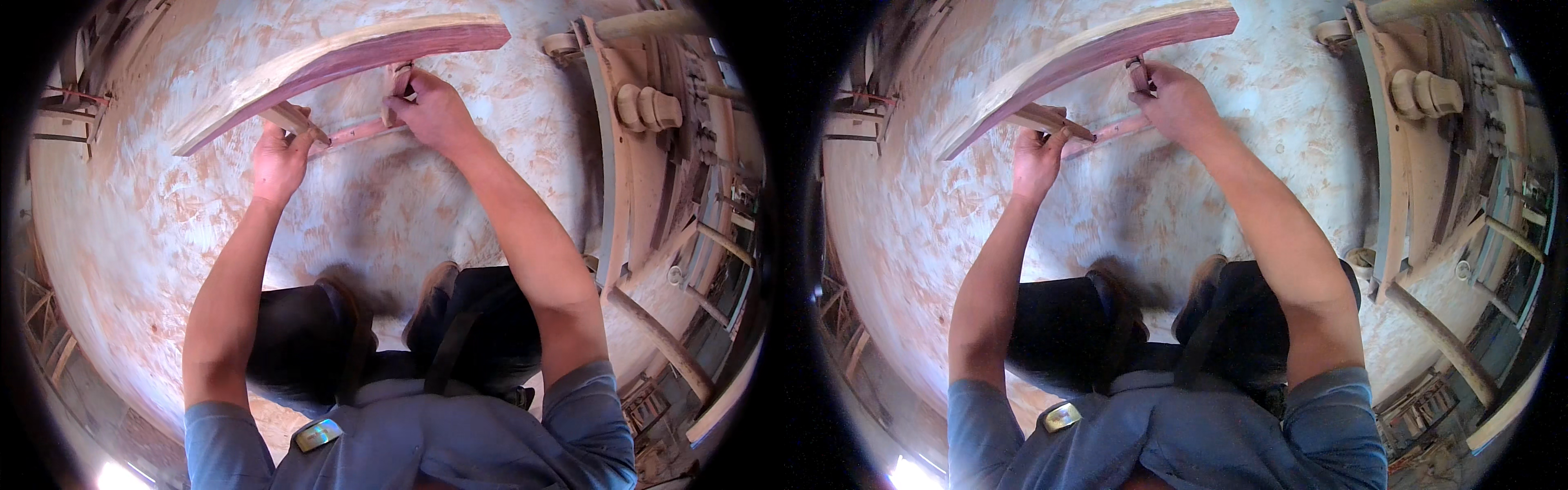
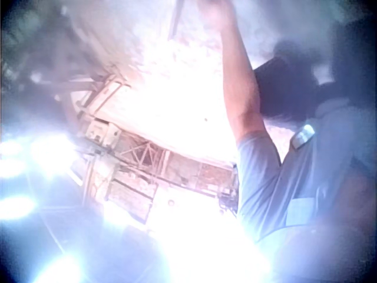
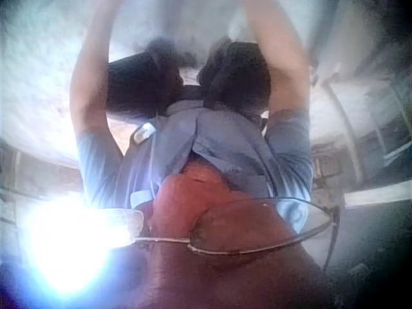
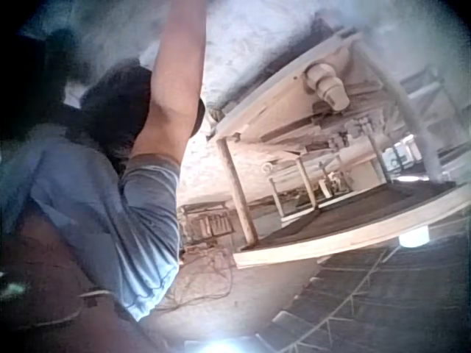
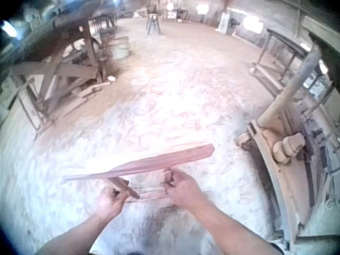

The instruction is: The person assembles a small wooden frame by hammering nails into joints, measuring with a tape measure, marking with a pencil, and using a C-clamp to secure the structure. The person works on the floor and later moves the frame to a workbench.

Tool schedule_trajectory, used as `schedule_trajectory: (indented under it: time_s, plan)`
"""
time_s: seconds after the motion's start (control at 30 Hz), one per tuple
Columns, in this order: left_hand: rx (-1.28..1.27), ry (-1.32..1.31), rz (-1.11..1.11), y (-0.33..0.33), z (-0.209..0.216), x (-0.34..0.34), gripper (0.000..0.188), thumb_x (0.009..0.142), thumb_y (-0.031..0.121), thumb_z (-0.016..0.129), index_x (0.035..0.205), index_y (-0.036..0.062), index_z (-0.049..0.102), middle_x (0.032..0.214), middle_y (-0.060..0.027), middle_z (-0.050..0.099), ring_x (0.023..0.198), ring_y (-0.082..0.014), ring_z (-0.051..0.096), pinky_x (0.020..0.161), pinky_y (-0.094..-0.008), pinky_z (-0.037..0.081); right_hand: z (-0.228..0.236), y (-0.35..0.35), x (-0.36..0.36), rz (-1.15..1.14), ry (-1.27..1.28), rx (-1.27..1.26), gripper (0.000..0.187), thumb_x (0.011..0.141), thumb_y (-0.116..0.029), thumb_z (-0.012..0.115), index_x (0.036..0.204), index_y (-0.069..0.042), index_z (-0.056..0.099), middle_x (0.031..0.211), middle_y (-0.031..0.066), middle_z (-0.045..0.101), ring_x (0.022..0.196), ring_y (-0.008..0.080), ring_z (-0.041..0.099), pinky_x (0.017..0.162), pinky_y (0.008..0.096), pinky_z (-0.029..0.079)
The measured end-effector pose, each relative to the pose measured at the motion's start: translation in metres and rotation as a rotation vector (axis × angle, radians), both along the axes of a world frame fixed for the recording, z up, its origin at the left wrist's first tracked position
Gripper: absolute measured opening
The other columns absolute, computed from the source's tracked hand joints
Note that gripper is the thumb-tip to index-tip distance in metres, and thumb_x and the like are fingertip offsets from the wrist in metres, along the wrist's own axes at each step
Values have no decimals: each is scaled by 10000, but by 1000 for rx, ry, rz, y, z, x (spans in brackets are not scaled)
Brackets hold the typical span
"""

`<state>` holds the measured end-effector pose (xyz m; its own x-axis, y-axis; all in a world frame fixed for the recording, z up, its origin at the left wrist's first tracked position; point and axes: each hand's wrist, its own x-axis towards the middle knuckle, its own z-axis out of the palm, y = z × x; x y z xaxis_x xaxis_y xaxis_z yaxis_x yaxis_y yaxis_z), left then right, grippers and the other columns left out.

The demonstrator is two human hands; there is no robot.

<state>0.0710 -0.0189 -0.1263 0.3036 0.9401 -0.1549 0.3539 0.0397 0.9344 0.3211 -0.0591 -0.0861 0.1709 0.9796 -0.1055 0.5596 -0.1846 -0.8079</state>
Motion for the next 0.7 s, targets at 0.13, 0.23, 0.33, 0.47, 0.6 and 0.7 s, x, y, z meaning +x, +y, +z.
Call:
schedule_trajectory:
  time_s: [0.13, 0.23, 0.33, 0.47, 0.6, 0.7]
  plan:
    - [-10, 8, -13, -3, -11, -2, 303, 865, 39, 645, 1146, 45, 532, 1137, -106, 632, 997, -201, 622, 867, -341, 508, -7, -1, 1, 12, -42, 27, 198, 823, -187, 692, 831, -22, 581, 824, 117, 671, 771, 235, 659, 734, 331, 512]
    - [-41, 7, -20, -4, -15, -2, 304, 862, 47, 647, 1143, 50, 533, 1125, -105, 634, 996, -201, 625, 862, -342, 510, -12, -4, 2, 8, -24, 27, 199, 829, -177, 692, 822, -16, 575, 789, 119, 667, 749, 224, 665, 713, 321, 516]
    - [-25, 31, -29, -4, -14, 2, 300, 857, 45, 647, 1134, 52, 533, 1118, -105, 634, 992, -205, 629, 860, -342, 512, -15, -6, 4, 2, -9, 36, 199, 835, -173, 691, 819, -13, 574, 768, 120, 663, 733, 215, 669, 699, 315, 519]
    - [8, 3, -34, -4, -20, 2, 285, 852, 33, 639, 1117, 47, 535, 1110, -107, 631, 974, -212, 635, 856, -340, 514, -19, -7, 5, 4, -27, 65, 198, 837, -174, 688, 820, -14, 573, 776, 118, 664, 739, 215, 669, 704, 317, 520]
    - [-17, -40, -22, -3, -21, 2, 291, 845, 30, 647, 1112, 43, 534, 1102, -102, 629, 957, -215, 639, 853, -343, 516, -14, -7, 3, 5, -57, 52, 192, 840, -174, 686, 827, -15, 579, 795, 114, 665, 746, 218, 662, 706, 321, 517]
    - [-6, -27, -31, -3, -30, -3, 294, 840, 25, 654, 1108, 41, 536, 1101, -98, 628, 952, -211, 641, 853, -347, 517, -14, -7, 2, 5, -25, 29, 187, 841, -175, 685, 833, -18, 584, 803, 110, 666, 747, 219, 657, 706, 321, 514]
